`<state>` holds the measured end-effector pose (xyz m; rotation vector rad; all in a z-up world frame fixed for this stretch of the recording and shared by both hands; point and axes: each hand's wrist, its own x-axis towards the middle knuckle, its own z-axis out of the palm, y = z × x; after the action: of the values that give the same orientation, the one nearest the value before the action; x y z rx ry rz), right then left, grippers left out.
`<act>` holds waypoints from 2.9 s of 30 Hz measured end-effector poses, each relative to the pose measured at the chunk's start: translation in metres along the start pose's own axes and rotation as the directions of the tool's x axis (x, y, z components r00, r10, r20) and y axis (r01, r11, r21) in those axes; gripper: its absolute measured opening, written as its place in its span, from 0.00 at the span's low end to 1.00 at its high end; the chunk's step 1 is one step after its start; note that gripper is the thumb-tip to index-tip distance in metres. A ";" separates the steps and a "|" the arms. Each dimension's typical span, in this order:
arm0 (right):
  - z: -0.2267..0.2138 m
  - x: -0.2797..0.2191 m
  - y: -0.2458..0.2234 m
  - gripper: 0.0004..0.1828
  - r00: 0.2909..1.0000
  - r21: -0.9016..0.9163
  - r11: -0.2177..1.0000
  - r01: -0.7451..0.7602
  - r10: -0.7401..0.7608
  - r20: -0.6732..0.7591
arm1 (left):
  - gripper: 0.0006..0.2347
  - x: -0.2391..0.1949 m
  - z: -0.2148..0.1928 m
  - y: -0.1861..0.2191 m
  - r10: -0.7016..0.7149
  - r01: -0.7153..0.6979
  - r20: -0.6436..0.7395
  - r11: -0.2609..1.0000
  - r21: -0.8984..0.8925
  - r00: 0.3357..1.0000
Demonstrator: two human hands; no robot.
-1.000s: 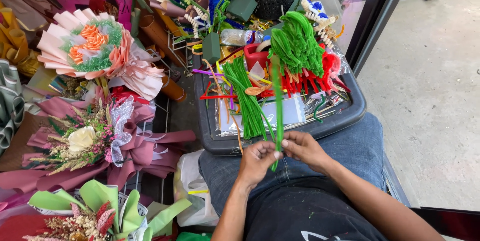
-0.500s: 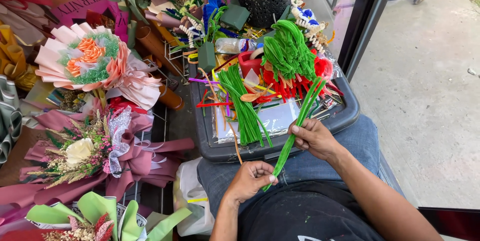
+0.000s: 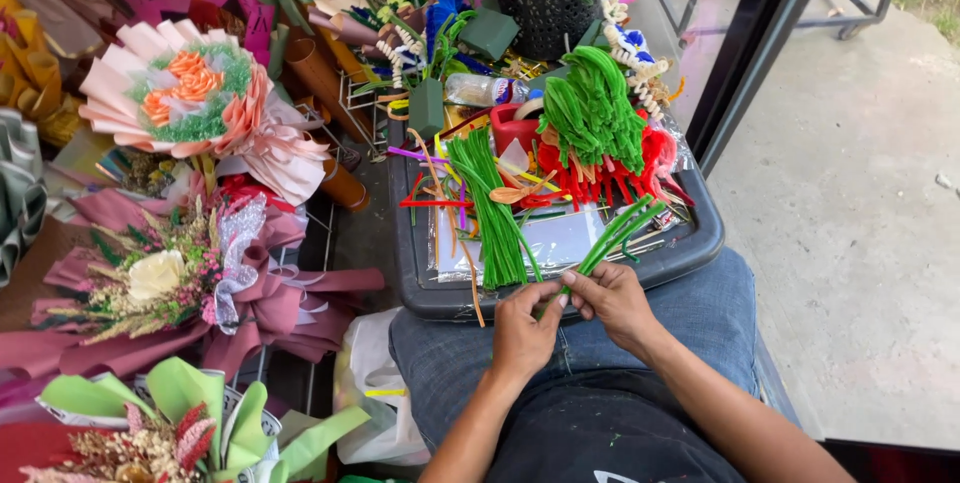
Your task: The person sits with a tray on their lap and handles green pipe cleaners, picking them up, separating them, and arranging them. The person also picks up a small green block from the tray and places it back down.
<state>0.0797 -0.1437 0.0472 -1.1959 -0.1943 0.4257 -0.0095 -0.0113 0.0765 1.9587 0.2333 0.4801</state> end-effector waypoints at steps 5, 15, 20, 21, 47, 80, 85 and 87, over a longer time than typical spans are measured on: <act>0.003 -0.004 -0.001 0.09 0.999 -0.040 0.999 -0.020 0.018 -0.034 | 0.06 -0.007 -0.005 0.009 0.176 -0.177 0.019 0.979 0.099 0.984; -0.007 -0.001 -0.035 0.08 0.973 -0.027 0.998 0.055 -0.060 -0.222 | 0.08 0.000 -0.022 0.013 0.171 -0.184 0.071 0.942 0.279 0.983; -0.031 -0.002 -0.069 0.19 0.769 -0.581 0.668 0.465 -0.630 -0.108 | 0.10 0.011 -0.030 0.004 0.148 -0.186 0.137 0.924 0.333 0.979; -0.039 0.000 -0.067 0.24 0.606 -0.796 0.296 0.528 -0.788 0.109 | 0.10 0.013 -0.031 0.004 0.156 -0.208 0.165 0.905 0.371 0.974; 0.008 0.008 -0.023 0.06 0.999 -0.077 0.997 0.013 -0.017 -0.048 | 0.09 0.006 -0.013 0.003 -0.264 0.305 0.160 0.878 -0.370 0.951; 0.011 -0.010 -0.028 0.16 0.969 -0.217 0.963 -0.162 0.197 0.152 | 0.10 0.018 -0.011 -0.043 -0.193 0.216 0.106 0.936 -0.277 0.975; -0.002 -0.008 0.008 0.13 0.947 -0.299 0.932 -0.202 0.264 0.182 | 0.11 0.021 -0.016 -0.013 -0.218 0.223 0.054 0.921 -0.320 0.975; -0.003 -0.008 0.004 0.10 0.960 -0.402 0.905 -0.139 0.222 0.168 | 0.09 0.023 -0.001 -0.073 -0.227 0.228 0.041 0.925 -0.305 0.973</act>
<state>0.0733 -0.1486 0.0429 -1.5663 -0.3640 0.7029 0.0149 0.0296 0.0162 1.6033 0.3568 0.3366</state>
